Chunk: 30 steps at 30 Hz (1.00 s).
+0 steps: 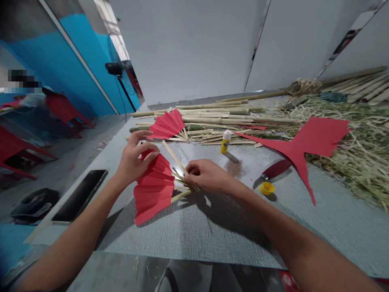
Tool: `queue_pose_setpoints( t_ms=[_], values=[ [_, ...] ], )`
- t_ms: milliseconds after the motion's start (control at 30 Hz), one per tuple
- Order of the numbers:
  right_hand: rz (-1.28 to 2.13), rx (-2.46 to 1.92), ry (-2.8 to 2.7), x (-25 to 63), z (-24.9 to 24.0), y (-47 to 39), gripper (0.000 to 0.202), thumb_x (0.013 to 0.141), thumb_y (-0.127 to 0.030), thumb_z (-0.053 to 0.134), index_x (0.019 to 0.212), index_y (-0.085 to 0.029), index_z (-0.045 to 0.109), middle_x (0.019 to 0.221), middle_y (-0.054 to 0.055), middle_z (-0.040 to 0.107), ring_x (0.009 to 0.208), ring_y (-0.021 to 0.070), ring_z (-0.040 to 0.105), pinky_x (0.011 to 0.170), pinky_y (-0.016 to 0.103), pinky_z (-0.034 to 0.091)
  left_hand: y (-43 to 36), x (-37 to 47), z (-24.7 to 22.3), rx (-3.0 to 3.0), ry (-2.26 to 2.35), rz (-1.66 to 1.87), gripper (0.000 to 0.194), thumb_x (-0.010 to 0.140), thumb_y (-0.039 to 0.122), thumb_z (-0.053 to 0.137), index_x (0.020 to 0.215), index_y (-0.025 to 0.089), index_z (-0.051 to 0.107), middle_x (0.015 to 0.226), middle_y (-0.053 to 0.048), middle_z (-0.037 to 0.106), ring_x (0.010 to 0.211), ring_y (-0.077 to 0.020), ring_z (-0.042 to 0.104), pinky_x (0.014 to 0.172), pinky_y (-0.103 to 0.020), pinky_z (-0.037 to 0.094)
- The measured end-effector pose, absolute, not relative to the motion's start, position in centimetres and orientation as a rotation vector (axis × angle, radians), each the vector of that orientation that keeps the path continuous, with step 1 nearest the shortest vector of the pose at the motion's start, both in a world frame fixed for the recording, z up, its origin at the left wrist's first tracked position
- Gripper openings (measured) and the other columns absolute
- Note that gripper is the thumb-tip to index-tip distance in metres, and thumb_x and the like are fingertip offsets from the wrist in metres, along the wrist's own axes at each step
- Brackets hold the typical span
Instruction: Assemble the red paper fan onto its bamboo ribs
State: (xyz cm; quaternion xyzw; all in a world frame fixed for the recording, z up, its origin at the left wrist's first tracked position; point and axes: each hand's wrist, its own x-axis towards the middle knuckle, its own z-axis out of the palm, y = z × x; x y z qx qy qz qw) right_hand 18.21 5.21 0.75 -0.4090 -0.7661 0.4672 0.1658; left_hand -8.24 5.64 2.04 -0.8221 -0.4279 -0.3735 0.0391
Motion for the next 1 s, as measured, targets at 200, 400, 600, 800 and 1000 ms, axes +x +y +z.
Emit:
queue_pose_setpoints(
  t_ms=[200, 400, 600, 800, 1000],
  values=[
    [1.411, -1.115, -2.050, 18.0, 0.2, 5.2, 0.015, 0.079, -0.032, 0.067, 0.080, -0.018, 0.063, 0.075, 0.003, 0.068, 0.067, 0.0147, 0.060, 0.061, 0.026, 0.043, 6.0, -8.6, 1.8, -2.420, -1.413, -1.256, 0.018, 0.089, 0.026, 0.066, 0.107, 0.024, 0.066, 0.130, -0.011, 0.054, 0.116, -0.0255, 0.057, 0.099, -0.046, 0.051],
    [1.318, -1.232, -1.936, 17.8, 0.8, 5.0, 0.012, 0.077, -0.029, 0.066, 0.079, -0.018, 0.061, 0.070, 0.001, 0.066, 0.064, 0.0137, 0.056, 0.057, 0.025, 0.040, 7.0, -9.9, 1.3, -2.323, -2.056, -1.485, 0.059, 0.082, 0.048, 0.071, 0.131, 0.018, 0.058, 0.108, -0.011, 0.069, 0.098, -0.0259, 0.066, 0.084, -0.039, 0.053],
    [1.275, -1.312, -1.820, 17.7, 1.3, 4.8, 0.011, 0.077, -0.028, 0.066, 0.081, -0.018, 0.062, 0.080, 0.004, 0.070, 0.073, 0.0166, 0.063, 0.063, 0.026, 0.043, 7.1, -9.5, 0.7, -2.311, -2.363, -1.984, 0.054, 0.068, 0.052, 0.083, 0.107, 0.017, 0.070, 0.086, -0.005, 0.072, 0.069, -0.0183, 0.064, 0.061, -0.027, 0.048],
    [1.314, -1.322, -1.651, 17.3, 0.9, 4.6, 0.018, 0.075, -0.032, 0.070, 0.081, -0.018, 0.061, 0.081, 0.004, 0.068, 0.073, 0.0172, 0.062, 0.065, 0.028, 0.044, 6.8, -8.7, 0.6, -2.265, -2.384, -2.256, 0.042, 0.067, 0.052, 0.084, 0.082, 0.016, 0.068, 0.069, 0.000, 0.065, 0.058, -0.0127, 0.056, 0.054, -0.023, 0.041],
    [1.320, -1.277, -1.534, 17.1, 0.3, 4.4, 0.021, 0.076, -0.036, 0.073, 0.083, -0.019, 0.063, 0.083, 0.005, 0.067, 0.076, 0.0189, 0.061, 0.067, 0.032, 0.045, 7.1, -9.1, 0.4, -2.244, -2.351, -2.243, 0.041, 0.069, 0.050, 0.082, 0.061, 0.017, 0.058, 0.058, 0.004, 0.055, 0.053, -0.0097, 0.047, 0.052, -0.024, 0.034]
  ],
)
